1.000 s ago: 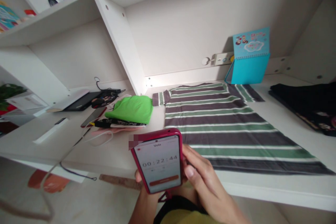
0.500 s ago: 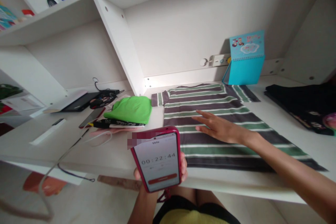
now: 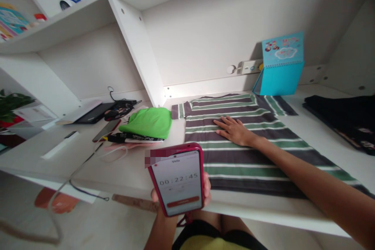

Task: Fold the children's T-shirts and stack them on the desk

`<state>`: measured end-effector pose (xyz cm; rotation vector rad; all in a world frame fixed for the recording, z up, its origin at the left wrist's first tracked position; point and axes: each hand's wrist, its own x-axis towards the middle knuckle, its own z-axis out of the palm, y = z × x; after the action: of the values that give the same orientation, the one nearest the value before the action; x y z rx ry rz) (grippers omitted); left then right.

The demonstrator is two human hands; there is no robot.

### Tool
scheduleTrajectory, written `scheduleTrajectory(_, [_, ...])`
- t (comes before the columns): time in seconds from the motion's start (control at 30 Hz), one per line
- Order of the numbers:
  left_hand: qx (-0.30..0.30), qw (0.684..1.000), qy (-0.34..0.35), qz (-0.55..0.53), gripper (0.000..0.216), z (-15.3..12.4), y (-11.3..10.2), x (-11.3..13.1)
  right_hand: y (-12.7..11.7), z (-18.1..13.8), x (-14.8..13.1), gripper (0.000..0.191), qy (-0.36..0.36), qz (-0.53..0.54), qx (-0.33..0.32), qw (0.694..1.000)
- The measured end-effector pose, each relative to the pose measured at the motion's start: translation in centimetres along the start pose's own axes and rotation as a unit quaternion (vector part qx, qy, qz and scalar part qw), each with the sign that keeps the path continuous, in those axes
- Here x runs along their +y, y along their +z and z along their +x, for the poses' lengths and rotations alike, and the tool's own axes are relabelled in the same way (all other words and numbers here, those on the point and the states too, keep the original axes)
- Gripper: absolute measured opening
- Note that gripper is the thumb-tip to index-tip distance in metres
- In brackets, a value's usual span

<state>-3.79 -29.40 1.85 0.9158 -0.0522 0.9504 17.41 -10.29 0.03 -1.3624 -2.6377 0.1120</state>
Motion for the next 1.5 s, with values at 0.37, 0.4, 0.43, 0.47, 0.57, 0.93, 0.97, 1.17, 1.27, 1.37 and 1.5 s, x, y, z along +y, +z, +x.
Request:
scheduleTrajectory(0.37, [-0.029,0.999,0.0,-0.023,0.098,-0.12,0.06,0.11,0.66,0.04,0.21,0.061,-0.004,-0.011,0.013,1.0])
scheduleTrajectory(0.4, [-0.029,0.999,0.0,-0.028,0.099,-0.15,0.1,0.12,0.66,0.03,0.2,0.061,-0.004,-0.013,0.012,1.0])
scheduleTrajectory(0.43, [-0.026,0.999,-0.001,-0.03,0.099,-0.18,0.13,0.09,0.65,0.02,0.19,0.061,-0.003,-0.014,0.012,1.0])
scheduleTrajectory(0.47, [-0.019,0.999,-0.001,-0.028,0.099,-0.21,0.13,0.05,0.64,0.01,0.16,0.061,-0.003,-0.014,0.012,1.0])
scheduleTrajectory(0.57, [0.005,1.0,0.005,-0.022,0.098,-0.29,-0.01,-0.18,0.6,-0.03,0.08,0.061,0.002,-0.014,0.011,1.0])
scheduleTrajectory(0.93, [-0.002,1.0,0.007,-0.027,0.095,-0.29,-0.27,-0.36,0.7,0.0,0.16,0.061,0.004,-0.011,0.01,1.0])
scheduleTrajectory(0.97, [-0.003,0.999,0.01,-0.031,0.095,-0.3,-0.23,-0.37,0.71,0.01,0.17,0.061,0.003,-0.011,0.011,1.0])
scheduleTrajectory(1.17, [-0.042,0.997,0.026,-0.051,0.096,-0.15,-0.21,-0.37,0.72,0.03,0.21,0.061,0.0,-0.013,0.011,1.0])
scheduleTrajectory(1.27, [-0.048,0.997,0.026,-0.051,0.096,0.0,-0.29,-0.4,0.72,0.03,0.22,0.061,0.002,-0.011,0.008,1.0])
scheduleTrajectory(1.37, [-0.051,0.997,0.028,-0.042,0.096,-0.01,-0.33,-0.4,0.71,0.02,0.19,0.061,0.003,-0.013,0.007,1.0])
scheduleTrajectory(1.5, [-0.037,0.998,0.02,-0.039,0.098,-0.34,-0.08,-0.33,0.67,0.0,0.12,0.061,0.004,-0.014,0.008,1.0])
